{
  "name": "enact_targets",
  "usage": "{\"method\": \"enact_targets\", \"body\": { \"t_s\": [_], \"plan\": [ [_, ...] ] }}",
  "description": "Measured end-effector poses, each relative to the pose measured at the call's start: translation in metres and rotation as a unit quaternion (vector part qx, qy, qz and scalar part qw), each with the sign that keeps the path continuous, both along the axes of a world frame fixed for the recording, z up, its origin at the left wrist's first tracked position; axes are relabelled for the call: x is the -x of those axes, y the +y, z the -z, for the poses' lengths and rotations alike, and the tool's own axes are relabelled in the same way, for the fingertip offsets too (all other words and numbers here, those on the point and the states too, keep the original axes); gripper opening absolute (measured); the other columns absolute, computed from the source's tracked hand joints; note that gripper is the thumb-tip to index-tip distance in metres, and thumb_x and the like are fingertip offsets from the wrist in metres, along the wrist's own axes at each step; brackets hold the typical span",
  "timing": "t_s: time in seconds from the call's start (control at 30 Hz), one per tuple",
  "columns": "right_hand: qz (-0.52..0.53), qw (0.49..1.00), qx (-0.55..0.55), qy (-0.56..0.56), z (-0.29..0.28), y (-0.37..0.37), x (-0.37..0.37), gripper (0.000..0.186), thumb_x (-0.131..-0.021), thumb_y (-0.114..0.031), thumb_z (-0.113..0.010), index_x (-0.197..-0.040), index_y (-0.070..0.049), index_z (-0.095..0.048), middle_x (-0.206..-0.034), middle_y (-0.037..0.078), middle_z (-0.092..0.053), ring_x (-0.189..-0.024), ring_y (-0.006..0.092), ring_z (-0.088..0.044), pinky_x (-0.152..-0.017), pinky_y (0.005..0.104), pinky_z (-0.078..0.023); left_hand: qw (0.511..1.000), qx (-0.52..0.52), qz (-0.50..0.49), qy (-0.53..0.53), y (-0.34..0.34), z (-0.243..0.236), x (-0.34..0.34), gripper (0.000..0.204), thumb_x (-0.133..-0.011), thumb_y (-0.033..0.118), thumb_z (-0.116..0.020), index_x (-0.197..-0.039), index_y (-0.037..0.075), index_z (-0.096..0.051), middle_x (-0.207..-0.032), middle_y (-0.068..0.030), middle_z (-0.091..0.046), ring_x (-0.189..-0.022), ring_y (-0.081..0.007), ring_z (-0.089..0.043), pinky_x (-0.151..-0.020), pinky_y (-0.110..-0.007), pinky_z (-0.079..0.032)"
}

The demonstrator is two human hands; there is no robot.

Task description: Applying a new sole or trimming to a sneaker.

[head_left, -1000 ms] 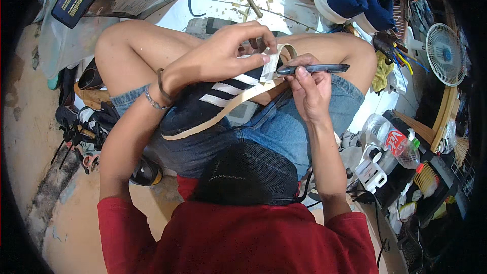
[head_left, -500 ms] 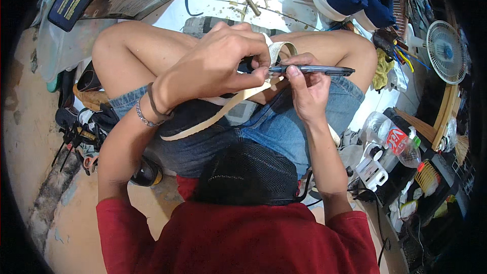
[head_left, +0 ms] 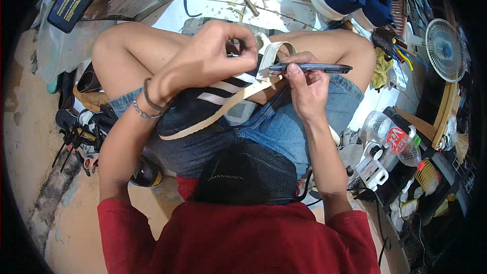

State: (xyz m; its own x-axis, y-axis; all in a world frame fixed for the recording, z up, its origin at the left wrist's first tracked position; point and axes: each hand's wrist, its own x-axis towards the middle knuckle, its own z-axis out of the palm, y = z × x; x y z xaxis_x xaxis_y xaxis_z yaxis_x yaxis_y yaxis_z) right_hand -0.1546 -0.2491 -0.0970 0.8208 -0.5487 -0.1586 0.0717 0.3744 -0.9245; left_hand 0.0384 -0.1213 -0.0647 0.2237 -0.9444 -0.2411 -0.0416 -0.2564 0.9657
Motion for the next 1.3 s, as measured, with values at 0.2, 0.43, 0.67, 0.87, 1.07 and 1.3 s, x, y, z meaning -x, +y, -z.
{"method": "enact_targets", "body": {
  "t_s": [0.2,0.43,0.67,0.87,1.07,1.3],
  "plan": [
    [-0.050,0.997,0.063,0.020,-0.007,0.002,0.004,0.013,-0.091,-0.005,-0.065,-0.098,0.005,-0.063,-0.092,0.009,-0.066,-0.078,0.0113,-0.062,-0.072,0.0244,-0.051,0.990,0.024,0.031,-0.134,-0.004,0.023,0.009,0.029,-0.092,0.012,-0.056,-0.117,-0.001,-0.051,-0.110,-0.0124,-0.051,-0.109,-0.0208,-0.051,-0.098,-0.033,-0.040],
    [-0.138,0.958,0.251,0.007,-0.003,0.000,0.002,0.010,-0.080,-0.005,-0.072,-0.082,0.002,-0.066,-0.075,0.007,-0.064,-0.067,0.0125,-0.058,-0.061,0.0256,-0.045,0.992,0.027,0.084,-0.090,-0.003,0.034,0.004,0.030,-0.097,0.019,-0.059,-0.121,0.003,-0.051,-0.124,-0.0107,-0.047,-0.116,-0.0209,-0.049,-0.098,-0.034,-0.043],
    [-0.141,0.933,0.330,-0.002,-0.007,0.001,0.000,0.010,-0.079,-0.006,-0.072,-0.080,0.001,-0.065,-0.074,0.009,-0.063,-0.067,0.0185,-0.056,-0.062,0.0298,-0.046,0.989,0.039,0.102,-0.098,-0.005,0.042,0.001,0.027,-0.099,0.021,-0.056,-0.120,0.004,-0.051,-0.127,-0.0097,-0.045,-0.120,-0.0204,-0.046,-0.097,-0.034,-0.042],
    [-0.148,0.925,0.350,-0.002,-0.009,0.001,-0.001,0.010,-0.078,-0.007,-0.072,-0.079,0.000,-0.065,-0.073,0.009,-0.062,-0.066,0.0192,-0.056,-0.061,0.0307,-0.045,0.987,0.045,0.108,-0.107,-0.005,0.040,0.001,0.026,-0.099,0.021,-0.056,-0.118,0.004,-0.051,-0.128,-0.0096,-0.045,-0.121,-0.0207,-0.045,-0.097,-0.034,-0.042],
    [-0.167,0.921,0.352,0.001,-0.008,-0.003,0.000,0.009,-0.076,-0.006,-0.071,-0.077,-0.001,-0.064,-0.072,0.009,-0.061,-0.065,0.0198,-0.055,-0.060,0.0309,-0.044,0.985,0.069,0.103,-0.118,-0.005,0.044,0.002,0.026,-0.099,0.019,-0.056,-0.117,0.002,-0.051,-0.127,-0.0119,-0.044,-0.123,-0.0225,-0.045,-0.100,-0.035,-0.041],
    [-0.171,0.922,0.347,-0.012,-0.012,-0.002,-0.003,0.008,-0.076,-0.004,-0.070,-0.075,0.000,-0.063,-0.071,0.008,-0.061,-0.065,0.0194,-0.054,-0.060,0.0308,-0.044,0.983,0.071,0.113,-0.122,-0.005,0.045,-0.001,0.024,-0.099,0.017,-0.056,-0.116,0.001,-0.051,-0.128,-0.0130,-0.044,-0.125,-0.0245,-0.045,-0.102,-0.036,-0.041]
  ]
}}
